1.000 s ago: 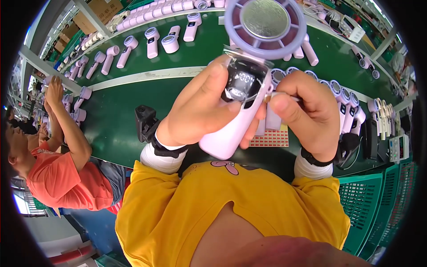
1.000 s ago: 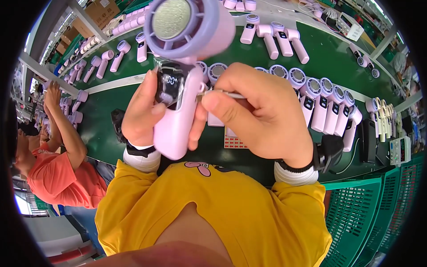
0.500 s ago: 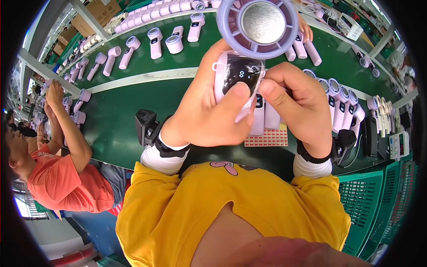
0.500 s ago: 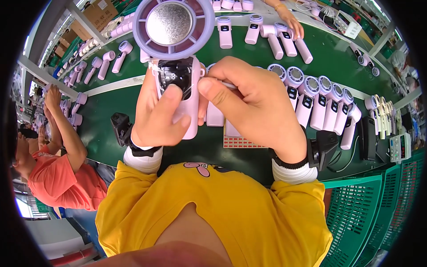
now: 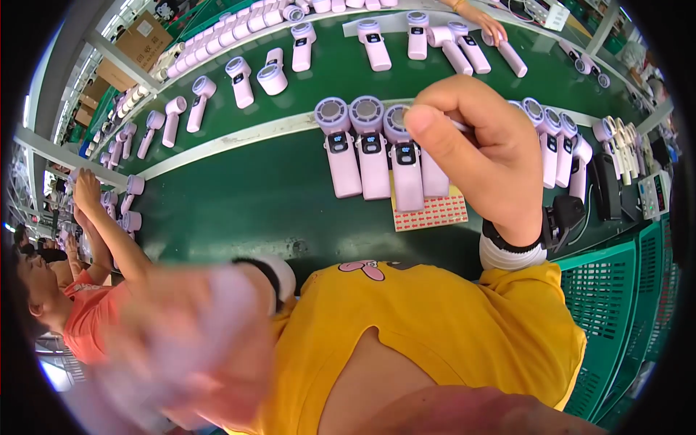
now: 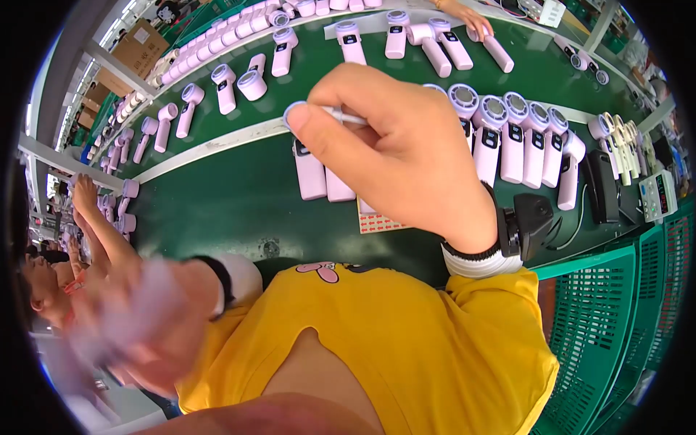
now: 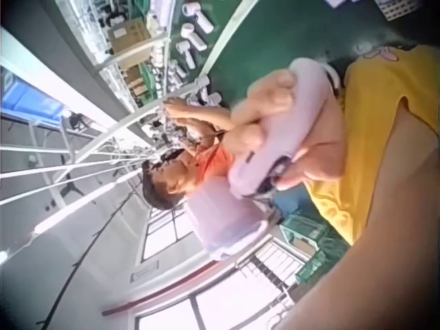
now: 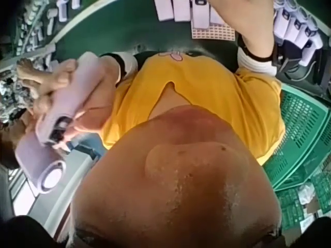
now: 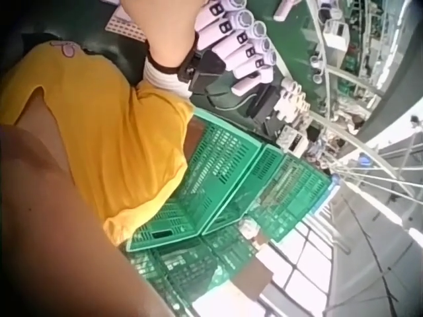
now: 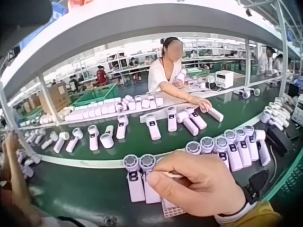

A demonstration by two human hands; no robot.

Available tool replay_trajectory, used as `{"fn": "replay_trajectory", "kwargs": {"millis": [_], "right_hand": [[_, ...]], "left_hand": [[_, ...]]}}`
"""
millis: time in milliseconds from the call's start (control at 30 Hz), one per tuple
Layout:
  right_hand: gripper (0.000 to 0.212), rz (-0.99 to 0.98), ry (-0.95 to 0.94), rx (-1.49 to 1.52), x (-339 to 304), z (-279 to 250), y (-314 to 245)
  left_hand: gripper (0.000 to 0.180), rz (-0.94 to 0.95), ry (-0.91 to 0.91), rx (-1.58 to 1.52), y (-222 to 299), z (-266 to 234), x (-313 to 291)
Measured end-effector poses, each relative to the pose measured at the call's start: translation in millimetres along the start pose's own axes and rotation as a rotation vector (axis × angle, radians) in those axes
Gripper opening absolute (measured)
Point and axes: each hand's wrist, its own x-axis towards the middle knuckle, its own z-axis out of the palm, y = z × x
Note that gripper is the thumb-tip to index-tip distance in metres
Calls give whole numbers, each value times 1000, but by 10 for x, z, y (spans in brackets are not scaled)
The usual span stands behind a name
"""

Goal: The person tests pink handheld fans by picking them up from a conveyor belt, pressing a button to cycle through speed settings on a digital display, and placing them back. This process is repeated for multiple fans, sometimes handling two at once, while occasionally plugging in a charging cable to check the connection.

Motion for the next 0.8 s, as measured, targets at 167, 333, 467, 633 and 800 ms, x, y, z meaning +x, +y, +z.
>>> {"fn": "replay_trajectory", "kwargs": {"millis": [167, 333, 467, 633, 800], "right_hand": [[8, -64, 113, -3, -18, -112, 8], [18, -297, 624, 56, -26, -288, -26], [25, -378, 751, 201, -140, -663, 9], [27, -349, 633, 337, -246, -889, -53], [27, -374, 648, 223, -166, -862, 4]], "left_hand": [[55, 186, -544, 99, -61, -101, -63], [27, 180, -229, 1158, -735, -330, 402], [26, -971, -330, 135, -1810, -648, 926], [37, -978, -532, 532, -3106, -857, 886], [35, -798, -484, 939, -3789, -737, 858]]}}
